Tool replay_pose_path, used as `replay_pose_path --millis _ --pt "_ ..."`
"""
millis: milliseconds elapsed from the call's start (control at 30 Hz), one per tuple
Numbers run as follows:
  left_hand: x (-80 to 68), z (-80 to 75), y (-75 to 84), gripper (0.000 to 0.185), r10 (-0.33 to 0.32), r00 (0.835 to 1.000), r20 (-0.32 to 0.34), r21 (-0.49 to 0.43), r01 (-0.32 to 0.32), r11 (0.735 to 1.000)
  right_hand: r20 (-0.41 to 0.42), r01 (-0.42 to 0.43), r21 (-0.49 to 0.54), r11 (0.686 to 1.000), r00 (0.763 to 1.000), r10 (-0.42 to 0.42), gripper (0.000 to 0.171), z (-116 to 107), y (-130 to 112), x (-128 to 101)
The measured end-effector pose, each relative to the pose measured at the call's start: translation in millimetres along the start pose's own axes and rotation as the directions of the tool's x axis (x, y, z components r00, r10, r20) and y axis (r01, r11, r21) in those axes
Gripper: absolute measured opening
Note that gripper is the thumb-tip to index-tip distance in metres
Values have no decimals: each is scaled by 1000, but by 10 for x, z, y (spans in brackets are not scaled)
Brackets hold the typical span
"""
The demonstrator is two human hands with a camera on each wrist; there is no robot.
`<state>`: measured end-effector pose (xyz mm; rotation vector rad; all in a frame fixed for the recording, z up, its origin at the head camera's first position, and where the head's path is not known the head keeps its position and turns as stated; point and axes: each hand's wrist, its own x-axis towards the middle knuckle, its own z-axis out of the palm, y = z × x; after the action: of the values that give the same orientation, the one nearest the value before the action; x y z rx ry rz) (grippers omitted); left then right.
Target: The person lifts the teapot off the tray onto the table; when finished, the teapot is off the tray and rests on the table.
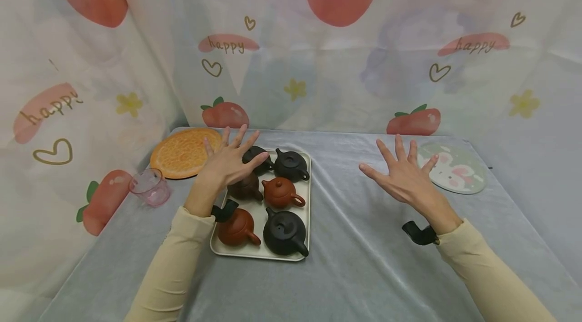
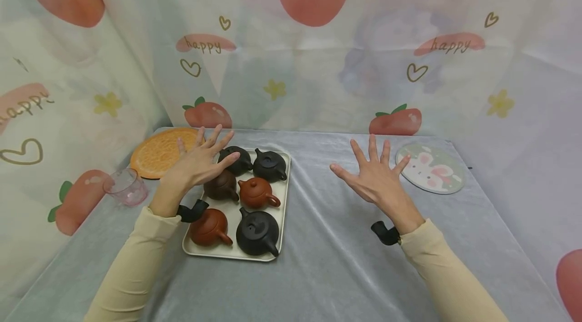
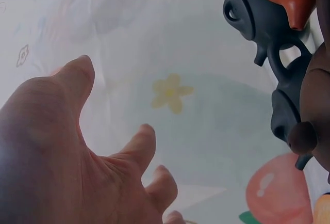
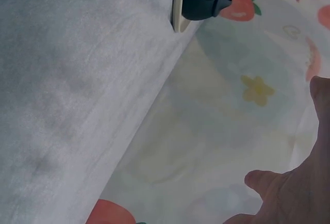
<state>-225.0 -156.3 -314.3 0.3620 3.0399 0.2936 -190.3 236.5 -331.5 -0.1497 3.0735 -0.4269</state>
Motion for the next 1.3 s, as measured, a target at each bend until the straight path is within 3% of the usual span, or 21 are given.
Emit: replay_pose_path --millis 433,567,700,867,1000,1167,1300 --pt "67 20 -129 77 45 999 -13 -31 -46 998 10 -16 -2 1000 1000 16 96 4 66 18" --pt "70 33 -289 73 76 997 15 -104 -74 992 3 -4 32 999 1000 4 93 34 64 47" --pt "42 93 -534 67 91 996 8 -158 -89 983 -71 30 87 996 997 -24 79 107 50 78" --pt "-14 274 -819 61 74 997 16 -205 -69 976 -193 116 155 981 978 -85 49 223 60 130" --pt "20 501 -940 53 116 993 17 -282 -106 953 -241 179 186 966 962 -131 37 290 93 150" --pt "40 772 -1043 48 161 987 25 -368 -141 919 -214 215 250 944 963 -163 30 348 119 188" --pt "99 877 -1102 57 170 982 86 -440 -116 890 -173 201 295 934 973 -154 28 351 128 179"
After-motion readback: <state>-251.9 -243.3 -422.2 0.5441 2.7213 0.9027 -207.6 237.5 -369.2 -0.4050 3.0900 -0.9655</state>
